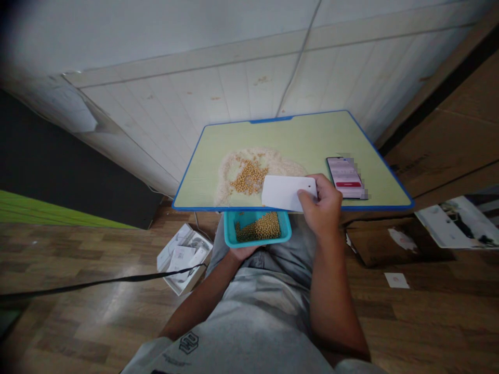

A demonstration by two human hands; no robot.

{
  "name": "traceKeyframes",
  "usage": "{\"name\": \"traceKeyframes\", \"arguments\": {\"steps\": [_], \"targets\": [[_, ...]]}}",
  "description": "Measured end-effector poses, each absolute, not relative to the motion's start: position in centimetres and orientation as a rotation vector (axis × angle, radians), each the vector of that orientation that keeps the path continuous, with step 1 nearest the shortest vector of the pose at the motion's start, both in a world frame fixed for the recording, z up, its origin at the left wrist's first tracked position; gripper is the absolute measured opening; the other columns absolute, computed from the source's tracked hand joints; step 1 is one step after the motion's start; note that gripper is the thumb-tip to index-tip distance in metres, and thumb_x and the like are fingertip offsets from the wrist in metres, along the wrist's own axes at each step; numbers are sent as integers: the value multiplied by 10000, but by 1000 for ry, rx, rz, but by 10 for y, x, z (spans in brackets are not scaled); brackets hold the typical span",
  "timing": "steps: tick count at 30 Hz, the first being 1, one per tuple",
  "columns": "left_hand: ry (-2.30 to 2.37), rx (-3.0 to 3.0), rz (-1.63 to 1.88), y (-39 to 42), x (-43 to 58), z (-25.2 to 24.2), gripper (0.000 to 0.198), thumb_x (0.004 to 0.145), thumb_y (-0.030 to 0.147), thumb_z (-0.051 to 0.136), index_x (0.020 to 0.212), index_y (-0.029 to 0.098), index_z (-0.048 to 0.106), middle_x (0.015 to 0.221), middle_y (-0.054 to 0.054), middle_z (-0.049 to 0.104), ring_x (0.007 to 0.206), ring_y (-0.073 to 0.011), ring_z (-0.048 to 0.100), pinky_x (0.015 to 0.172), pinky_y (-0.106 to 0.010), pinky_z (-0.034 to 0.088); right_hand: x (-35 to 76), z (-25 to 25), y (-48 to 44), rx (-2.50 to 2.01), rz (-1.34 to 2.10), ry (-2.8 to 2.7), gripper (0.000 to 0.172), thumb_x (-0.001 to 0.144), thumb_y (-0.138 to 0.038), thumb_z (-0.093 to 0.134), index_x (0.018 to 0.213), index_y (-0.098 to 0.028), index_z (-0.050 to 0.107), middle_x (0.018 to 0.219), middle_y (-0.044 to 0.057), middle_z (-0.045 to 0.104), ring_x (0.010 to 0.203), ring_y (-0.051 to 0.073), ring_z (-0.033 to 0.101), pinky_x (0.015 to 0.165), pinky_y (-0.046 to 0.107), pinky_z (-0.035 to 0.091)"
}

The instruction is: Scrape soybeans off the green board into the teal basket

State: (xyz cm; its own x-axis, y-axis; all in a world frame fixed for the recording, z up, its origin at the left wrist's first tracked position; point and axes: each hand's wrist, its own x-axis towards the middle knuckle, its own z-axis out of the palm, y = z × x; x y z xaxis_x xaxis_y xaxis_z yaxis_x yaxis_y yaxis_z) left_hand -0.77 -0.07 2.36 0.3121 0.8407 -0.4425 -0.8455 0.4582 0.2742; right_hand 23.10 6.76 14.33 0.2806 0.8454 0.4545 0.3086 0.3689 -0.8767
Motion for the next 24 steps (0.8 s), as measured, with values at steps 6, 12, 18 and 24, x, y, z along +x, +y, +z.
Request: {"name": "traceKeyframes", "arguments": {"steps": [6, 12, 18, 24], "targets": [[607, -30, 1105, -2, -9, 24, 795, 1124, 685, 393, 1787, 312, 624, 1735, -68, 743, 1829, -424, 414, 1538, -736, 226, 230, 146, 66, -1185, 499, -1273, 180, 753, -309, 750, 925, -272, 712, 758, -33, 659, 682, 193, 600, 585, 304, 466], [575, 46, 1111, 0, -9, 20, 802, 1101, 753, 440, 1754, 341, 656, 1748, -44, 734, 1845, -420, 382, 1513, -758, 273, 227, 147, 65, -1176, 502, -1256, 181, 771, -316, 774, 932, -263, 710, 747, -38, 648, 664, 180, 588, 573, 290, 453], [563, 7, 1112, 0, -11, 6, 778, 1110, 726, 451, 1722, 308, 688, 1736, -79, 741, 1844, -411, 389, 1528, -713, 258, 217, 149, 63, -1155, 515, -1309, 190, 823, -342, 802, 980, -249, 752, 796, -20, 713, 721, 201, 687, 627, 294, 538], [568, -2, 1145, 2, -7, 14, 764, 1146, 679, 371, 1687, 255, 705, 1827, -96, 653, 1831, -437, 403, 1522, -737, 244, 198, 151, 59, -1109, 527, -1416, 163, 900, -381, 807, 1006, -257, 792, 825, -9, 767, 754, 219, 739, 696, 320, 613]]}}
